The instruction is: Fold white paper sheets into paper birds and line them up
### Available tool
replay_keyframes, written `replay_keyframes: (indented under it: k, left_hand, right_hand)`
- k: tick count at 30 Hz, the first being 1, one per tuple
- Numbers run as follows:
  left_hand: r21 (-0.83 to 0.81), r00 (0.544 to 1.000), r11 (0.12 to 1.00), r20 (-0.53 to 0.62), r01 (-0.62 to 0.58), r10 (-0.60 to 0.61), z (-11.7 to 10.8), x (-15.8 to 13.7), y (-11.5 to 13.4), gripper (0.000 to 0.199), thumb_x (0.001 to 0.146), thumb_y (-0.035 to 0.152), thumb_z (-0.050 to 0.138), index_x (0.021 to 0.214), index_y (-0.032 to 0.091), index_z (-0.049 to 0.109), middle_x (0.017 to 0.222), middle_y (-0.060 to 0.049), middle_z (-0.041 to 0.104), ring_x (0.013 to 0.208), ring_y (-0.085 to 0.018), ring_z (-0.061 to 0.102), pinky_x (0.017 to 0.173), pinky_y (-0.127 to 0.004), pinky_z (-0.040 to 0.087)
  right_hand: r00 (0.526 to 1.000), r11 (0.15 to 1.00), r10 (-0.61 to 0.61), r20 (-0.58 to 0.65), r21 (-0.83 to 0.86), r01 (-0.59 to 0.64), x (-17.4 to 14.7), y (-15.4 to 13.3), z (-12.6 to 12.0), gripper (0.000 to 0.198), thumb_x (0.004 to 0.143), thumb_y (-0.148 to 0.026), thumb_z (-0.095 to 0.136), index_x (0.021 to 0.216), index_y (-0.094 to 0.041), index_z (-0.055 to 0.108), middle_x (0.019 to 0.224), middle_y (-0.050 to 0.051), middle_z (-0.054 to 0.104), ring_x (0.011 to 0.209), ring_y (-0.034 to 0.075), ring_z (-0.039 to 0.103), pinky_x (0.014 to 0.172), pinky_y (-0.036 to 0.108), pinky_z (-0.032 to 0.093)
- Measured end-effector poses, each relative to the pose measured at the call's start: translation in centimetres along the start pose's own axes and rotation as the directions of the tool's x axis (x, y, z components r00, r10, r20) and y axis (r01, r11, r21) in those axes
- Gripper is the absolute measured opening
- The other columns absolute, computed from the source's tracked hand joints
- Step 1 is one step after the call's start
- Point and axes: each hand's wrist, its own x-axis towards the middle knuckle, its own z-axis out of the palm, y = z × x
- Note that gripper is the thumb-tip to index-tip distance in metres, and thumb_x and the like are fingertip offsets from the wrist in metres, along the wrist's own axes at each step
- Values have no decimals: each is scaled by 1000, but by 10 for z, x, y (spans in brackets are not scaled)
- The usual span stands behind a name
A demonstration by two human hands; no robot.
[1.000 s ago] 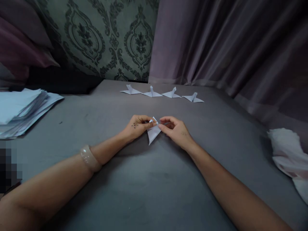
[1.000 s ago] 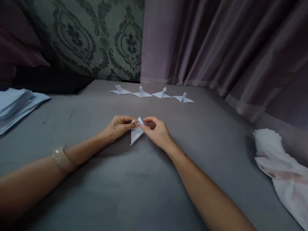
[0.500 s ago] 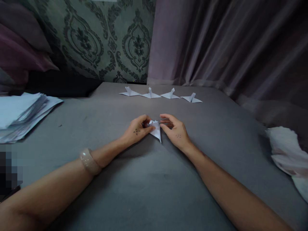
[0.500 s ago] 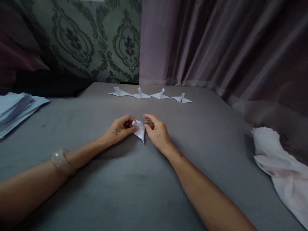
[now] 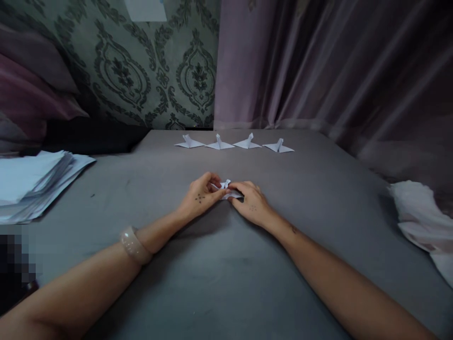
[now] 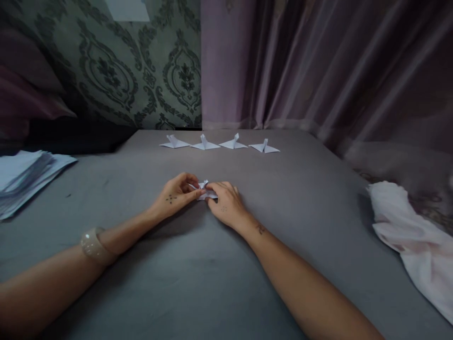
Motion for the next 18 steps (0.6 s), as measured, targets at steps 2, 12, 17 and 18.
replay_keyframes:
  k: [2,12,17,18]
  left_hand:
    - [1,999,999,11,39,-39,-1,0,4,43,74,48,71,100,16,58,83,-3,67,64,-14,62,56,-23,45]
    - [296,997,953,-8,-65,71,-10,22,13,45,87,47,47,67,12,66,72,-5,58,70,-15,51,62,-26,36]
    - [130,953,945,-8,300,-302,-4,33,18,46,83,53,54,64,13,64,53,2,45,53,-11,39,52,-25,24]
    - [107,939,933,-14,344,-344,-3,35,20,43,81,52,57,64,13,64,52,3,45,52,-11,38,51,-25,24]
  right_hand:
    - [1000,1000,16,18,-6,-15,3,4,0,30,82,-13,59,110,-23,64,114,6,68,112,23,55,95,41,39]
    - [998,998,-45,41,-44,47,4,8,4,36,85,-7,50,114,-23,63,115,5,68,113,20,55,96,38,36]
    - [997,994,-67,39,-78,70,5,9,6,39,85,-6,48,114,-26,63,112,4,69,112,21,55,95,39,34]
    - [997,994,-71,41,-82,74,5,9,6,39,85,-7,47,115,-26,63,112,4,69,112,21,55,95,39,34]
